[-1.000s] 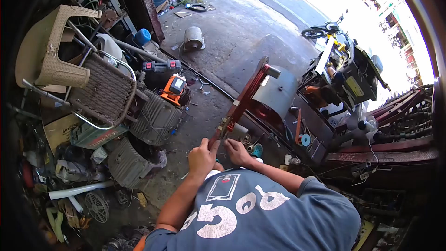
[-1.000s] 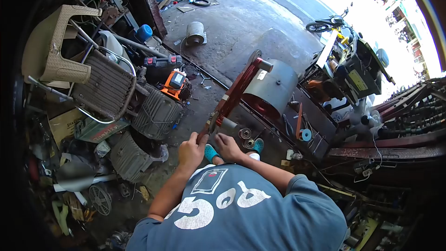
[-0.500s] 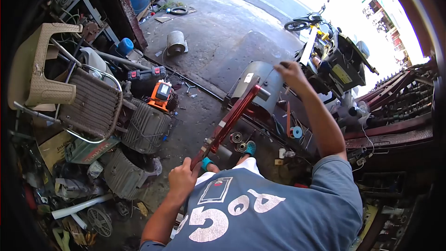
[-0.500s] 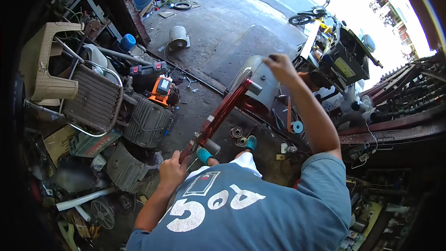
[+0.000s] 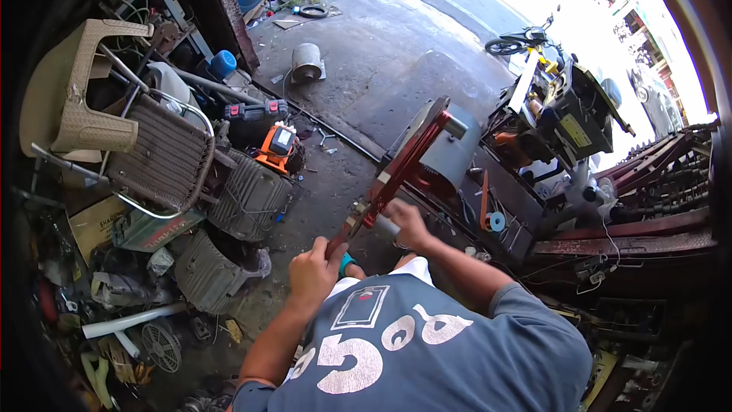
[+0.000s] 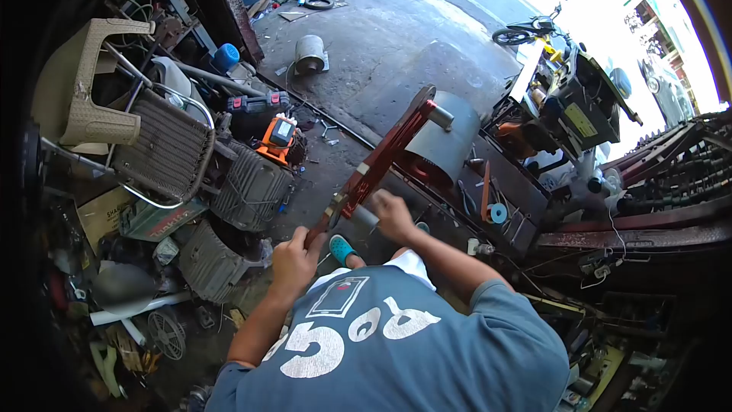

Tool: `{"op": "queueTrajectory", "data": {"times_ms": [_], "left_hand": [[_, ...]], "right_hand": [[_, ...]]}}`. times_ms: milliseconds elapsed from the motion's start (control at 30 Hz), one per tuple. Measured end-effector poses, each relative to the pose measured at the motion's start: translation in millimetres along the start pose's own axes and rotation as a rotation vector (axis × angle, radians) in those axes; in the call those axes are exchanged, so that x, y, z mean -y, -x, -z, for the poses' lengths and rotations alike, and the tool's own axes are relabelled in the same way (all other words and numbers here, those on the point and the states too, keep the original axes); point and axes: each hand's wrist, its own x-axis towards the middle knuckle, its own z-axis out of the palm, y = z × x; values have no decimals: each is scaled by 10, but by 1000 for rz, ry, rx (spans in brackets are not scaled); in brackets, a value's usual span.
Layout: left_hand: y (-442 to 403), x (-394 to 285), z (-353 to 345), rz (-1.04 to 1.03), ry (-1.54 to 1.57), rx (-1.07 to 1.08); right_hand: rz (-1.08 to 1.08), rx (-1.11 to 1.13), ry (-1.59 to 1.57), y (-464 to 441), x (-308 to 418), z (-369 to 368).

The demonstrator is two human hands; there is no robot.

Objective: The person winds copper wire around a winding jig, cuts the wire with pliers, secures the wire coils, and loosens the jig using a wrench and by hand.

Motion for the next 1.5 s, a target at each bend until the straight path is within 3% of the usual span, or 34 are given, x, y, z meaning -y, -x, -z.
{"op": "queueTrajectory", "data": {"times_ms": [33, 133, 167, 200, 233, 300, 467, 533, 567, 600, 633, 667, 733, 833, 967, 1000, 1033, 1067, 1100, 1133, 1167, 1233, 1300, 1333, 1433, 1467, 1500], "left_hand": [[-40, 56, -121, 20, -12, 17], [-128, 140, -385, 45, -86, 36], [-132, 168, -441, 52, -114, 53], [-153, 227, -529, 52, -142, 54], [-183, 291, -628, 53, -169, 51], [-226, 318, -671, 59, -208, 53], [-71, 332, -381, 24, -242, 102], [26, 214, -166, -22, -252, 111], [83, 159, -58, -39, -256, 111], [137, 126, 39, -59, -257, 108], [190, 103, 135, -79, -258, 105], [227, 74, 223, -99, -260, 101], [284, -4, 374, -107, -247, 94], [379, -115, 549, -119, -199, 92], [472, -183, 621, -139, -112, 119], [461, -191, 595, -133, -97, 110], [432, -195, 533, -124, -80, 100], [378, -191, 457, -115, -63, 83], [309, -157, 347, -76, -63, 78], [235, -91, 194, -33, -62, 74], [183, -13, 41, 11, -65, 75], [148, 190, -267, 68, -68, 75], [126, 286, -476, 103, -84, 73], [100, 295, -551, 114, -99, 65], [9, 239, -659, 148, -130, 72], [-22, 269, -710, 147, -152, 70], [-65, 279, -744, 145, -172, 65]], "right_hand": [[77, 25, -116, 176, 56, -282], [14, 51, -28, 346, 138, -607], [3, 29, 14, 391, 267, -637], [38, 146, 15, 371, 395, -613], [-124, 240, 86, 402, 545, -592], [-98, 203, 100, 338, 771, -485], [-13, 177, 185, -180, 1356, 623], [164, -30, 258, -513, 917, 1097], [-187, -19, 230, -571, 1399, 1476], [-13, -112, 231, -715, 1255, 1768], [-98, -73, 279, -846, 1058, 2107], [-43, -70, 314, -859, 1095, 2281], [-18, -268, 207, -924, 1054, 2543], [-135, -340, 118, -1036, 679, 3028], [-129, -408, 0, -984, -53, 2752], [-167, -488, -302, -942, -413, 2437], [-93, -366, -490, -705, -652, 2065], [-67, -553, -261, -498, -235, 1350], [-231, -359, -161, -284, -498, 912], [178, -360, 175, -107, -620, 427], [1, -209, 36, 105, -486, 52], [12, -2, 214, 358, 73, -219], [-72, 49, 63, 482, 171, -435], [-215, 141, 185, 510, 21, -568], [21, 148, 193, 575, 160, -703], [-140, 272, 268, 510, 444, -589], [-102, 275, 285, 440, 583, -492]]}}
